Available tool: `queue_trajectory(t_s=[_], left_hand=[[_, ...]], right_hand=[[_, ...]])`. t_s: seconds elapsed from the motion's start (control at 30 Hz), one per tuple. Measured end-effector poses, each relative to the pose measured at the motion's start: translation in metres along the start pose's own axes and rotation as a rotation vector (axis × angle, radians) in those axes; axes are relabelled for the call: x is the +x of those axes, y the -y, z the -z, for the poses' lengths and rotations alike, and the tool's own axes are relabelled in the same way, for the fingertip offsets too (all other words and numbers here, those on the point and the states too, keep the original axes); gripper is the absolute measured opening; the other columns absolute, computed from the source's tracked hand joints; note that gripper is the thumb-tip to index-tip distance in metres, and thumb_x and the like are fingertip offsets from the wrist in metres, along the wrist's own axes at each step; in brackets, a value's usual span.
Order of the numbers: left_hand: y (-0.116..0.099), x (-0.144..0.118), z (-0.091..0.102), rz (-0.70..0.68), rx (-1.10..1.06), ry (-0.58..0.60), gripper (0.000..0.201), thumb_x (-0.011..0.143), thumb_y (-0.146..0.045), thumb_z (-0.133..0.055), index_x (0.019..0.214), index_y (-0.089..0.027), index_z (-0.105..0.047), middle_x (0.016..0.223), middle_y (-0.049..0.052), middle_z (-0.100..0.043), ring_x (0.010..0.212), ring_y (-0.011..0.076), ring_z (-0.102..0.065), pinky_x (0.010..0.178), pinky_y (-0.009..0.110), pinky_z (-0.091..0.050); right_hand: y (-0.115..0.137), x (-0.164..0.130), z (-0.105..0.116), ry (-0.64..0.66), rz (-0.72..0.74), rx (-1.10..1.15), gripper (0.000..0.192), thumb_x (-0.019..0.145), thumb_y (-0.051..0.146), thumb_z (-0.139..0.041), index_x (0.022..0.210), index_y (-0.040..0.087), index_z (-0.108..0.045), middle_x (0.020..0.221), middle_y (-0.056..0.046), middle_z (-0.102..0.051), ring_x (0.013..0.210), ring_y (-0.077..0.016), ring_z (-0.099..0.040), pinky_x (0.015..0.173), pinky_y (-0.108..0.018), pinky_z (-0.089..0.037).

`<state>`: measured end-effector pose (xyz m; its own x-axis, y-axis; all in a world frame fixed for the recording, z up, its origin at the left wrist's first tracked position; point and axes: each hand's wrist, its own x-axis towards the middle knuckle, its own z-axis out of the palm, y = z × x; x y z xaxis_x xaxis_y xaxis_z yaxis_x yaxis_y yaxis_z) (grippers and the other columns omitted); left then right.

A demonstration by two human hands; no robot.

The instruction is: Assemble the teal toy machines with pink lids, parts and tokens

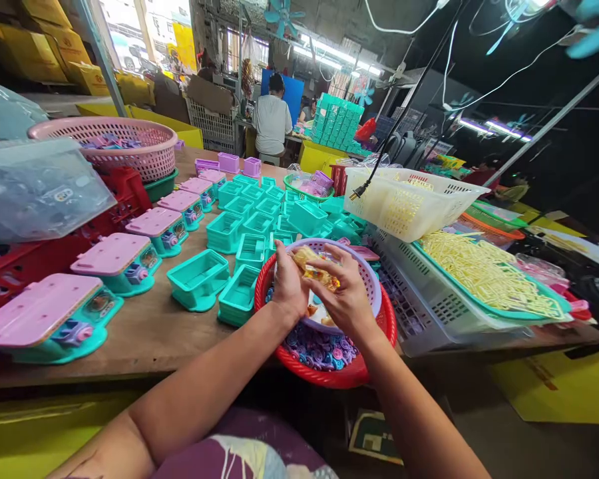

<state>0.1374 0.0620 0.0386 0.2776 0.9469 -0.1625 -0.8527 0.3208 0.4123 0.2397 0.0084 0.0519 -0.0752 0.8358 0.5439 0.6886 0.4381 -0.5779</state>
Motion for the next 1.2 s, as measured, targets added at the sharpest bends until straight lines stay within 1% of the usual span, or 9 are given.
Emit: queue_trajectory(t_s=[0.17, 0.37, 0.53, 0.6, 0.67, 0.83, 0.97, 1.1, 1.2], left_hand=[[0.009, -0.009, -0.005, -0.131, -0.004, -0.005, 0.026, 0.094, -0.036, -0.051, 0.094, -0.014, -0.065, 0.088, 0.006, -0.07, 0.086, 0.0165, -0.067, 0.083, 0.026, -0.051], [-0.005, -0.015, -0.005, -0.26, -0.075, -0.131, 0.008, 0.089, -0.022, -0.056, 0.086, -0.017, -0.06, 0.086, 0.003, -0.068, 0.083, 0.0157, -0.066, 0.084, 0.028, -0.049], [-0.043, -0.027, 0.024, -0.431, -0.018, -0.143, 0.011, 0.087, -0.03, -0.058, 0.087, -0.019, -0.057, 0.084, 0.001, -0.066, 0.081, 0.0172, -0.065, 0.081, 0.03, -0.049], [-0.071, -0.032, 0.052, -0.564, 0.164, -0.112, 0.017, 0.085, -0.035, -0.063, 0.089, -0.019, -0.057, 0.085, 0.001, -0.066, 0.083, 0.0165, -0.064, 0.079, 0.027, -0.048], [-0.105, -0.037, 0.087, -0.75, 0.54, -0.112, 0.023, 0.082, -0.037, -0.069, 0.091, -0.019, -0.059, 0.086, 0.0, -0.065, 0.082, 0.0142, -0.062, 0.078, 0.023, -0.047], [-0.176, -0.039, 0.165, -0.951, 1.458, -0.215, 0.023, 0.085, -0.039, -0.066, 0.089, -0.017, -0.065, 0.083, 0.002, -0.065, 0.078, 0.0152, -0.059, 0.075, 0.026, -0.047], [-0.179, -0.039, 0.189, -1.01, 1.698, -0.348, 0.018, 0.09, -0.034, -0.059, 0.086, -0.017, -0.067, 0.081, 0.004, -0.066, 0.079, 0.0183, -0.058, 0.075, 0.03, -0.045], [-0.163, -0.037, 0.195, -1.037, 1.747, -0.405, 0.015, 0.089, -0.031, -0.06, 0.085, -0.019, -0.069, 0.086, 0.005, -0.067, 0.085, 0.0216, -0.057, 0.083, 0.035, -0.044], [-0.161, -0.031, 0.199, -1.069, 1.772, -0.514, 0.013, 0.085, -0.03, -0.064, 0.085, -0.019, -0.07, 0.09, 0.006, -0.061, 0.091, 0.0227, -0.056, 0.086, 0.036, -0.044]], right_hand=[[-0.009, 0.007, -0.018, -0.023, 0.098, -0.128, 0.029, 0.09, 0.028, -0.061, 0.119, 0.032, -0.065, 0.12, -0.008, -0.058, 0.113, -0.025, -0.053, 0.1, -0.044, -0.044], [0.001, 0.009, -0.031, -0.054, 0.24, -0.218, 0.055, 0.098, 0.028, -0.043, 0.151, 0.036, -0.03, 0.135, -0.011, -0.044, 0.125, -0.0289, -0.044, 0.104, -0.052, -0.039], [0.027, 0.048, -0.039, 0.27, 0.258, -0.109, 0.042, 0.095, 0.036, -0.051, 0.135, 0.023, -0.049, 0.112, -0.012, -0.057, 0.097, -0.0246, -0.059, 0.084, -0.041, -0.049], [0.041, 0.072, -0.052, 0.412, 0.312, -0.045, 0.033, 0.093, 0.036, -0.056, 0.122, 0.02, -0.057, 0.106, -0.01, -0.062, 0.092, -0.022, -0.06, 0.081, -0.036, -0.049], [0.051, 0.097, -0.075, 0.55, 0.4, 0.002, 0.028, 0.091, 0.032, -0.061, 0.115, 0.019, -0.059, 0.106, -0.008, -0.064, 0.09, -0.0191, -0.061, 0.08, -0.032, -0.048], [0.06, 0.14, -0.159, 0.805, 0.647, -0.013, 0.025, 0.085, 0.013, -0.066, 0.109, 0.013, -0.062, 0.103, -0.008, -0.066, 0.09, -0.0156, -0.059, 0.078, -0.026, -0.043], [0.052, 0.144, -0.201, 0.859, 0.744, -0.14, 0.023, 0.082, 0.017, -0.071, 0.105, 0.015, -0.068, 0.101, -0.007, -0.065, 0.093, -0.0179, -0.055, 0.09, -0.032, -0.04], [0.04, 0.132, -0.206, 0.741, 0.667, -0.293, 0.026, 0.08, 0.028, -0.074, 0.105, 0.021, -0.072, 0.108, -0.01, -0.057, 0.101, -0.0232, -0.05, 0.086, -0.033, -0.041], [0.031, 0.126, -0.206, 0.77, 0.591, -0.266, 0.032, 0.08, 0.021, -0.073, 0.112, 0.02, -0.069, 0.103, -0.008, -0.054, 0.088, -0.017, -0.054, 0.077, -0.027, -0.043]])
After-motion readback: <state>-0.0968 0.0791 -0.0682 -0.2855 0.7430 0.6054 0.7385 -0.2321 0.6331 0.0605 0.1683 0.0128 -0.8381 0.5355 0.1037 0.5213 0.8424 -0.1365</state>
